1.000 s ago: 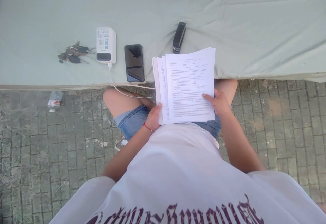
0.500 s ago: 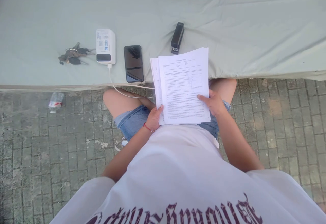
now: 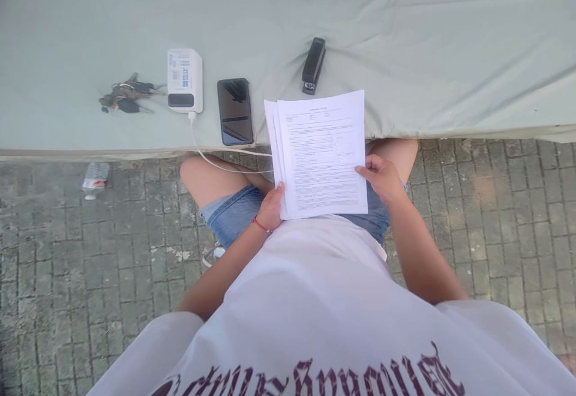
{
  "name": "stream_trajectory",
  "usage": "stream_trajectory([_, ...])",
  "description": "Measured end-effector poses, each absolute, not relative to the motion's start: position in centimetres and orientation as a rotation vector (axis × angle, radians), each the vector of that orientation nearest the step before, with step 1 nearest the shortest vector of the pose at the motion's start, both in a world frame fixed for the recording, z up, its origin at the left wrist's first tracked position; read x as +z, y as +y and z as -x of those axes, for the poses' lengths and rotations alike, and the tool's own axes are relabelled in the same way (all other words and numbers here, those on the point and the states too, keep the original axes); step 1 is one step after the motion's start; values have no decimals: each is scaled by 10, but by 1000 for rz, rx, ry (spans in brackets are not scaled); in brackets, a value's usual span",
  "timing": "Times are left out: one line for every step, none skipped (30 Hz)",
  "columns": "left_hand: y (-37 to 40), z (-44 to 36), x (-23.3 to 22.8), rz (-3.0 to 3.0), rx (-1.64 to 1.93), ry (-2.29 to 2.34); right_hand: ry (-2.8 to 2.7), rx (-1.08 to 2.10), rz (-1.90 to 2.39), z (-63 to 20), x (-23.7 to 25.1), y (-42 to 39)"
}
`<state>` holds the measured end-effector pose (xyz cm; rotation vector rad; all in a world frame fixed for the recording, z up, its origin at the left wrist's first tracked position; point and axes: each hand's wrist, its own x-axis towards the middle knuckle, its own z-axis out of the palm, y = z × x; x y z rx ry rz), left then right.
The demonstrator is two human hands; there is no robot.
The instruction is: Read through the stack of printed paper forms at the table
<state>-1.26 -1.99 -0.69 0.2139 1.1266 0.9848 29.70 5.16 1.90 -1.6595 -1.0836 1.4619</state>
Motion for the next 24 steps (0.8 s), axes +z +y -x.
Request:
stream_trajectory([-20,13,-7,-212,982,1124,-1090,1476,1660,-297,20,51])
stream_trajectory([-20,13,-7,-212,981,1123,-1095,1489,1659,-297,22,50])
stream_trajectory([-20,13,-7,-214,981,1124,-1100,1501,1659,-296,23,50])
stream_trajectory([-20,13,-7,-218,983,1126,-1104,1512,1659,-294,24,49])
stream_trajectory([-20,13,-8,-222,986,1127,-1106,1519,1657,-292,25,49])
stream_trajectory([-21,13,-8,-226,991,1127,-1110,1528,1653,-290,26,49])
stream_trajectory([-21,13,-8,-228,997,1125,-1113,1537,1646,-288,27,49])
stream_trajectory([-21,13,-9,-227,1002,1123,-1115,1546,1636,-287,27,50])
stream_trajectory([-22,13,-9,-225,1006,1122,-1116,1556,1626,-286,27,50])
stream_trajectory([-22,13,-10,-223,1007,1121,-1117,1564,1615,-286,28,51])
stream_trajectory([-22,13,-10,-221,1008,1125,-1117,1571,1607,-286,28,51])
stream_trajectory([-22,13,-11,-221,1008,1132,-1117,1576,1599,-286,28,52])
stream_trajectory([-22,13,-11,-222,1006,1140,-1116,1577,1592,-287,28,52])
stream_trajectory([-22,13,-12,-224,1004,1149,-1118,1579,1586,-287,29,52])
stream_trajectory([-22,13,-12,-226,1002,1158,-1120,1581,1582,-287,28,53])
stream_trajectory([-22,13,-12,-225,1002,1165,-1122,1582,1578,-287,28,53])
stream_trajectory([-21,13,-12,-221,1002,1171,-1122,1585,1574,-286,27,53])
stream_trajectory([-21,13,-12,-213,1000,1176,-1120,1589,1571,-286,26,53])
stream_trajectory([-21,13,-12,-203,999,1180,-1116,1595,1567,-286,25,52])
stream_trajectory([-21,13,-13,-193,996,1183,-1111,1601,1565,-285,23,52])
stream_trajectory([-21,13,-13,-183,994,1186,-1106,1607,1564,-285,22,52])
stream_trajectory([-20,13,-13,-175,995,1191,-1103,1611,1565,-285,21,52])
stream_trajectory([-20,13,-13,-170,995,1198,-1101,1614,1566,-285,20,52])
stream_trajectory([-20,13,-13,-168,998,1206,-1101,1614,1568,-285,19,53])
